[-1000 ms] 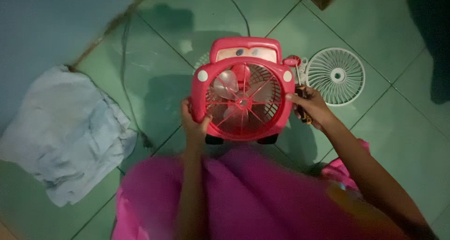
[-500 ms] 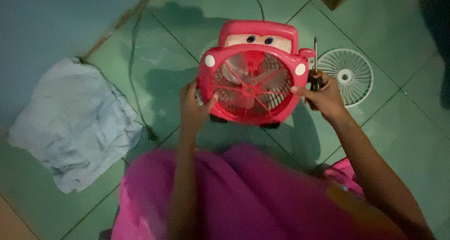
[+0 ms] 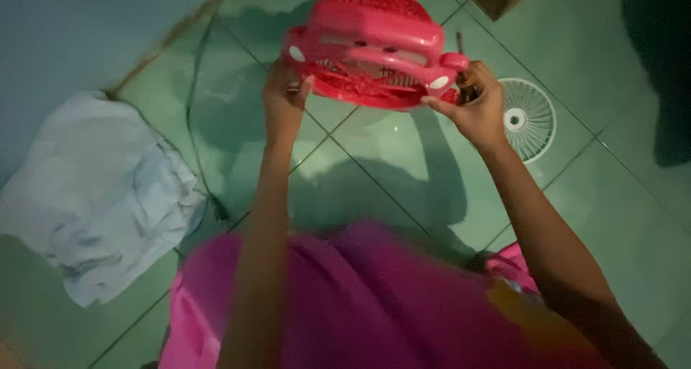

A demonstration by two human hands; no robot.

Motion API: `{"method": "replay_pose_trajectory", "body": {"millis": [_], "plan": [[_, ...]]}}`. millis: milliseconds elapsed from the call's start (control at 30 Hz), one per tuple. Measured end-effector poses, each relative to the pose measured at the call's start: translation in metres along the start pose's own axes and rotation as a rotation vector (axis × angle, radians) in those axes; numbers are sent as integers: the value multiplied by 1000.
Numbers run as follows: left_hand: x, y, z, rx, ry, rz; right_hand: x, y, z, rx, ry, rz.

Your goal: The person disassembles a pink car-shaped electric fan by removing the front grille and fan blade, then reassembles it. They use a screwdriver to loosen and tighten screws on the fan housing and blade hub, handling the fan body, grille, and blade components.

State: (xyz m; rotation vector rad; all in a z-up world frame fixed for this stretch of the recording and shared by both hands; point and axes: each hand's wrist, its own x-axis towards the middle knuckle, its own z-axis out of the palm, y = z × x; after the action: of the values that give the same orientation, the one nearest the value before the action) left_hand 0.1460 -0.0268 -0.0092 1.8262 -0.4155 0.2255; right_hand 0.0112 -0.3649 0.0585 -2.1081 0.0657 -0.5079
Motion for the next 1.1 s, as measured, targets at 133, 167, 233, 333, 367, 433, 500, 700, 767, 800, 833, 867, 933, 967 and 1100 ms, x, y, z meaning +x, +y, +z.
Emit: {"method": "replay_pose_trajectory", "body": {"millis": [133, 167, 233, 333, 367, 433, 500, 700, 767, 800, 833, 867, 933, 967, 1100], "plan": [[3, -44, 25, 218, 55, 112, -8, 11, 2, -117, 19, -188], [4, -52, 32, 374, 50, 175, -10, 11, 5, -116, 30, -187], [1, -63, 33, 484, 94, 257, -16, 8, 11, -114, 17, -149], [-11, -58, 42, 429, 173, 247, -26, 0, 8, -151, -4, -139], [-14, -52, 41, 487, 158, 196, -29, -3, 9, -174, 20, -200], [-14, -37, 35, 441, 117, 82, -29, -7, 9, -203, 40, -239], [-17, -18, 21, 236, 50, -46, -30, -10, 6, -215, 33, -183], [-46, 54, -76, 146, -112, -305, -38, -17, 5, -326, -60, -283], [-45, 78, -99, 91, -61, -13, -43, -18, 3, -309, -63, -264], [-48, 89, -102, 64, -53, -47, -44, -19, 4, -293, -66, -258], [-52, 100, -102, 37, -47, -81, -43, -18, 1, -314, -84, -241], [-64, 110, -103, 20, -42, -128, -52, -19, 5, -325, -113, -215], [-76, 119, -89, 146, -76, -66, -67, -19, 11, -333, -150, -204], [-79, 120, -81, 206, -90, -31, -75, -18, 13, -332, -158, -217], [-100, 116, -48, 156, -35, -675, -97, -8, 25, -336, -206, -244]]}}
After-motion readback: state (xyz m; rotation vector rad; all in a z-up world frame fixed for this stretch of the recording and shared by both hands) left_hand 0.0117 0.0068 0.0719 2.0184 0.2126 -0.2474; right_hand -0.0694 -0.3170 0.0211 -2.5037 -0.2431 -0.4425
